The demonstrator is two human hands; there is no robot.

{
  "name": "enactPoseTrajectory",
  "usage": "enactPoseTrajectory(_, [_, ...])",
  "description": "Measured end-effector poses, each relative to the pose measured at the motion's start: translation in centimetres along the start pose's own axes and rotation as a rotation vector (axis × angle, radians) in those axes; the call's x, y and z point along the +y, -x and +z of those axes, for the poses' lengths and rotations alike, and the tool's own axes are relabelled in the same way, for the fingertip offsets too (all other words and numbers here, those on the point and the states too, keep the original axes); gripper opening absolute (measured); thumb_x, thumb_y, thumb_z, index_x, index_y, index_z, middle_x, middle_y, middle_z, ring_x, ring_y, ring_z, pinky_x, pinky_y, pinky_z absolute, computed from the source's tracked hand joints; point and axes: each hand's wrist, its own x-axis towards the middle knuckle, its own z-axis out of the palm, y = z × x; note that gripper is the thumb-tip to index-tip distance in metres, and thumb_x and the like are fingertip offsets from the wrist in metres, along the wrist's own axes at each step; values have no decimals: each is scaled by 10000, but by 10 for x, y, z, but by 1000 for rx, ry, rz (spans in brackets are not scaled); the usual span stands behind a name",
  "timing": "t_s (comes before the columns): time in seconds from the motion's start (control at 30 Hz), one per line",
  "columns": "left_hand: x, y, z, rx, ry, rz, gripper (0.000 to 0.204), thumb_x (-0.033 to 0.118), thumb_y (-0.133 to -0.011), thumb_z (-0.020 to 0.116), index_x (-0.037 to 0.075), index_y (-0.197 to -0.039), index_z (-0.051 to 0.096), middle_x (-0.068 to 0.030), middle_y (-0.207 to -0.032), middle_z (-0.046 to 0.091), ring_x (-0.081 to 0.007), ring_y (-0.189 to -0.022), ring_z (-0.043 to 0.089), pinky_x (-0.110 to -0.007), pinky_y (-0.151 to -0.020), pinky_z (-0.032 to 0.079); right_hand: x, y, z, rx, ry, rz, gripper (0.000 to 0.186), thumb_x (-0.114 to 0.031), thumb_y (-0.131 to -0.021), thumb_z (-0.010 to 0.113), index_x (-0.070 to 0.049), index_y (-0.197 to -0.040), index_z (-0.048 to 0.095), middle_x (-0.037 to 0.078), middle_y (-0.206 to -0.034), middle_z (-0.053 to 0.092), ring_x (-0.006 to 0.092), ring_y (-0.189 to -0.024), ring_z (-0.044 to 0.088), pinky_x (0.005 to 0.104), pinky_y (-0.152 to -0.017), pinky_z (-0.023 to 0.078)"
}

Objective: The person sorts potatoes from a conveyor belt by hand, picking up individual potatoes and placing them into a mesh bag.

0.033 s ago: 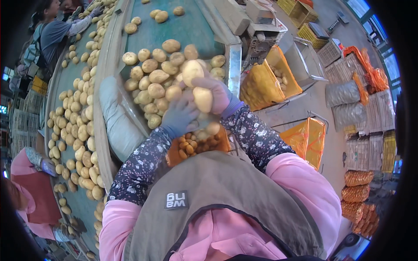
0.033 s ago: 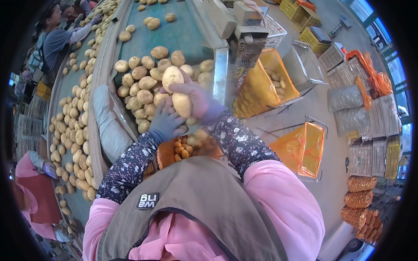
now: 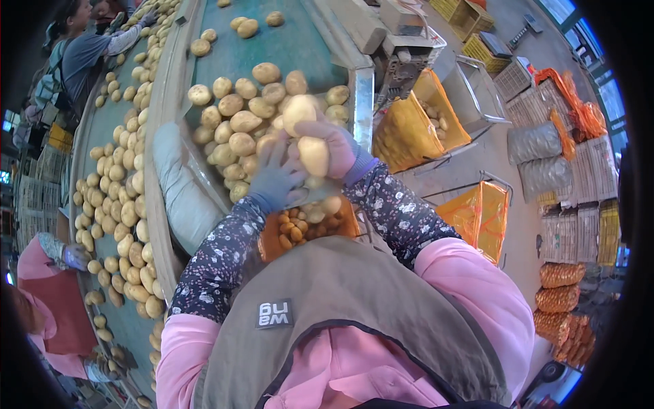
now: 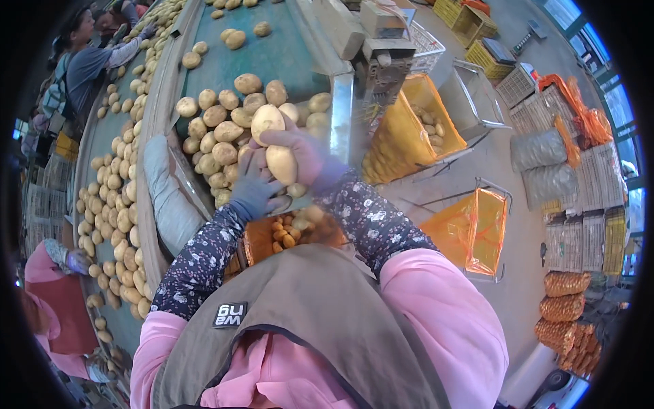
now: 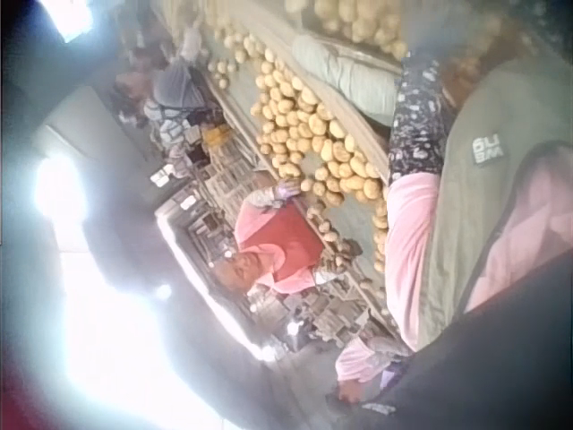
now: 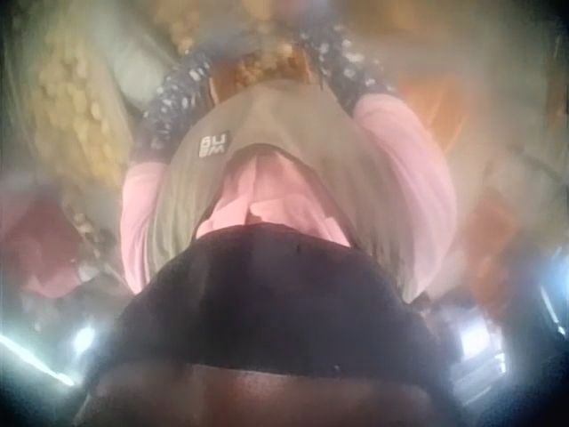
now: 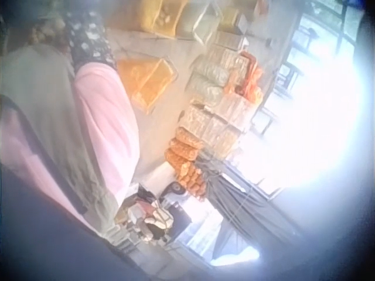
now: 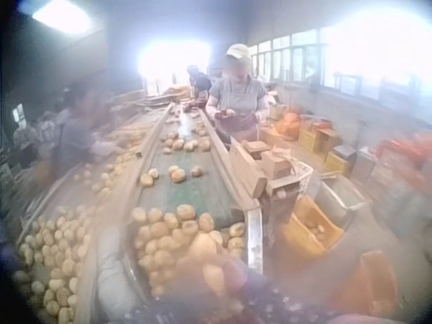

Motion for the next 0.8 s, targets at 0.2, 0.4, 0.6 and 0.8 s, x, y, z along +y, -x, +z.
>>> enactPoseTrajectory(0.2, [-11,-13,-14,14,-65,-40,506,553,-805,685,326,-1257,663,31,-1386,560,-355,-1334,444,-832,-1071,177,-12,-4,-27,-64,-316,137,406,-384,-1043,541,-76,-1306,562,139,-1113,660,233,-779,689,343,-641,594])
enactPoseTrajectory(0.4, [-13,3,10,30,-108,56,457,523,-843,651,311,-1248,669,31,-1393,551,-293,-1229,512,-850,-1022,230,-7,8,-49,125,3,-330,490,-415,-1041,560,-110,-1422,515,157,-1313,618,295,-988,660,387,-702,581])
enactPoseTrajectory(0.6, [-9,11,26,5,-186,88,434,523,-883,650,314,-1263,665,32,-1422,521,-302,-1238,486,-835,-1044,227,-26,43,-127,131,-371,-344,415,-292,-1065,537,-141,-1450,501,142,-1275,637,274,-1088,664,338,-757,583])
enactPoseTrajectory(0.8, [-4,1,16,37,-49,43,337,452,-912,624,289,-1191,720,47,-1343,605,-312,-1207,534,-838,-1080,171,-24,85,-200,345,-660,-499,385,-211,-980,647,-157,-1351,555,162,-1329,601,364,-1050,654,399,-736,607])
